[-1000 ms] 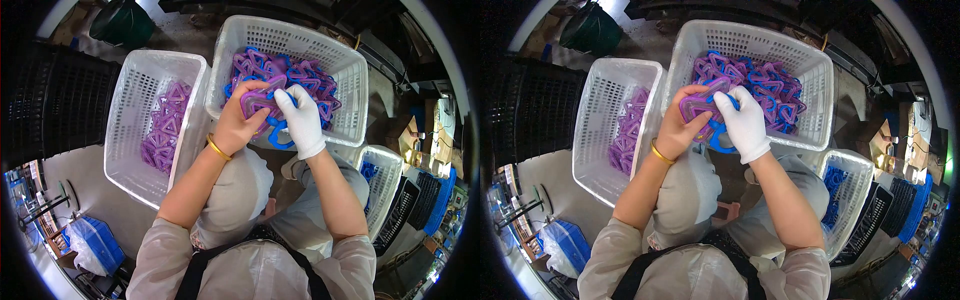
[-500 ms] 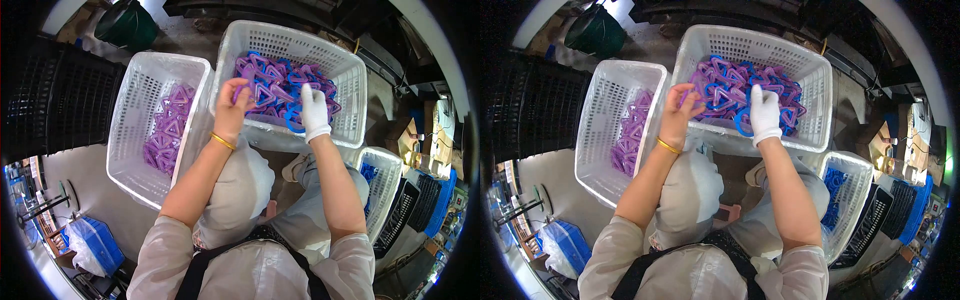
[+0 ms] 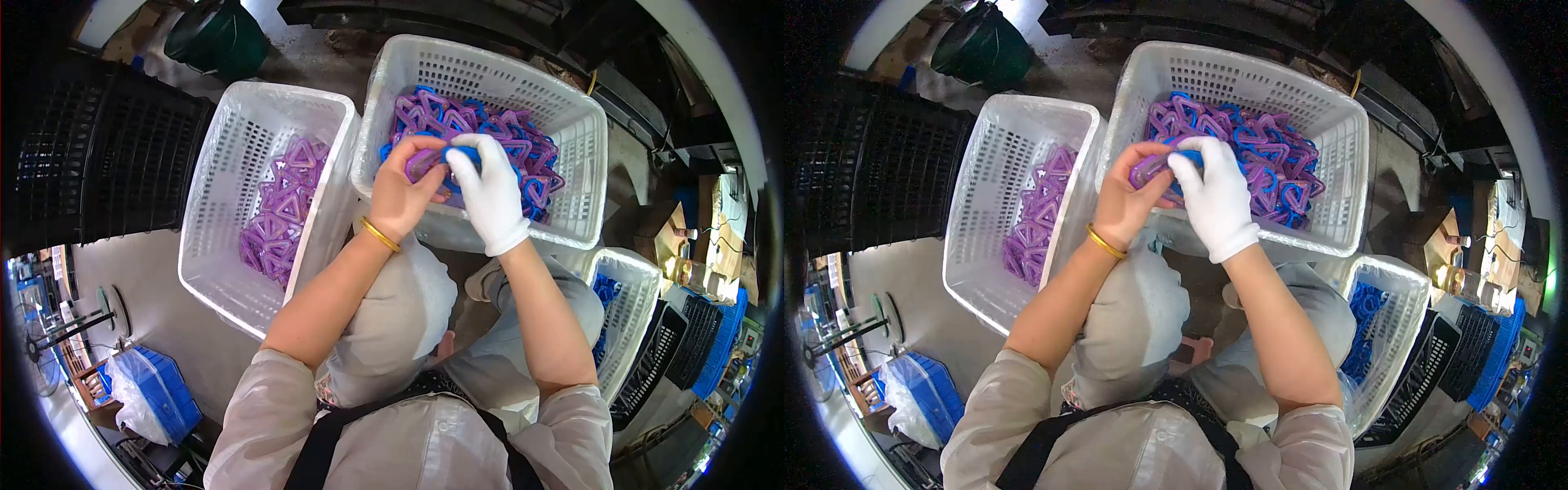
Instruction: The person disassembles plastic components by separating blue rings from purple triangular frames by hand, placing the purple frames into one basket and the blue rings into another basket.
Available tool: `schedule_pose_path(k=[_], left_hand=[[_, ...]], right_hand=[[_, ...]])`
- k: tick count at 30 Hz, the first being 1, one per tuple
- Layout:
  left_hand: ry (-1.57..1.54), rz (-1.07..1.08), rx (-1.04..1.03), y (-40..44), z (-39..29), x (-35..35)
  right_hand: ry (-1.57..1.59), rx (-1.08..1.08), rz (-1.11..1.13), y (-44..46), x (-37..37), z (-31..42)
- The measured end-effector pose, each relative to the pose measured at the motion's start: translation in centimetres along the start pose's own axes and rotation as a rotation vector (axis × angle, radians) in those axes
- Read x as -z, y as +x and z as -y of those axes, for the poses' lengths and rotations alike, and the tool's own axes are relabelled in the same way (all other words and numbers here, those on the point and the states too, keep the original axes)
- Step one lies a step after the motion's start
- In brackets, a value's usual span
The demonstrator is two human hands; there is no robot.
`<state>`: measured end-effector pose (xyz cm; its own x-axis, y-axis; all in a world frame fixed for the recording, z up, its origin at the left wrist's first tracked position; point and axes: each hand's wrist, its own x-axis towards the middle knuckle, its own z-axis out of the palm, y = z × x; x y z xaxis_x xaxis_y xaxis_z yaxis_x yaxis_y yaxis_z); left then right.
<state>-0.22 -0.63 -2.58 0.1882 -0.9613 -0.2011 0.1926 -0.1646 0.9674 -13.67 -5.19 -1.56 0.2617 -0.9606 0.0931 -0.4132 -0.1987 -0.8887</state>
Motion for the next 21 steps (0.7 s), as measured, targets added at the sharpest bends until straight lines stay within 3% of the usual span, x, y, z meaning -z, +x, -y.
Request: schedule_pose_path(k=[4, 7, 13, 16, 19, 21], left_hand=[[-0.031, -0.046, -0.052, -0.2, 0.0, 0.0], [-0.103, 0.047, 0.075, -0.2, -0.1, 0.2], [-0.506, 0.117, 0.229, -0.1, 0.6, 0.5], [-0.319, 0.082, 0.191, -0.2, 0.8, 0.4], [0.051, 0.135, 0.068, -0.3, 1.2, 1.1], [-0.014, 0.131, 0.07, -0.3, 1.3, 1.1]], right_hand=[[-0.218, -0.085, 0.148, 0.0, 1.1, 0.6], [-0.33, 0.165, -0.015, -0.1, 0.9, -0.6], [0.305, -0.176, 0.036, -0.1, 0.1, -0.3], [0.102, -0.05, 0.039, 0.2, 0.4, -0.3], [-0.018, -0.057, 0.213, 0.8, 1.4, -0.2], [-0.027, -0.042, 0.257, 0.8, 2.1, 0.7]])
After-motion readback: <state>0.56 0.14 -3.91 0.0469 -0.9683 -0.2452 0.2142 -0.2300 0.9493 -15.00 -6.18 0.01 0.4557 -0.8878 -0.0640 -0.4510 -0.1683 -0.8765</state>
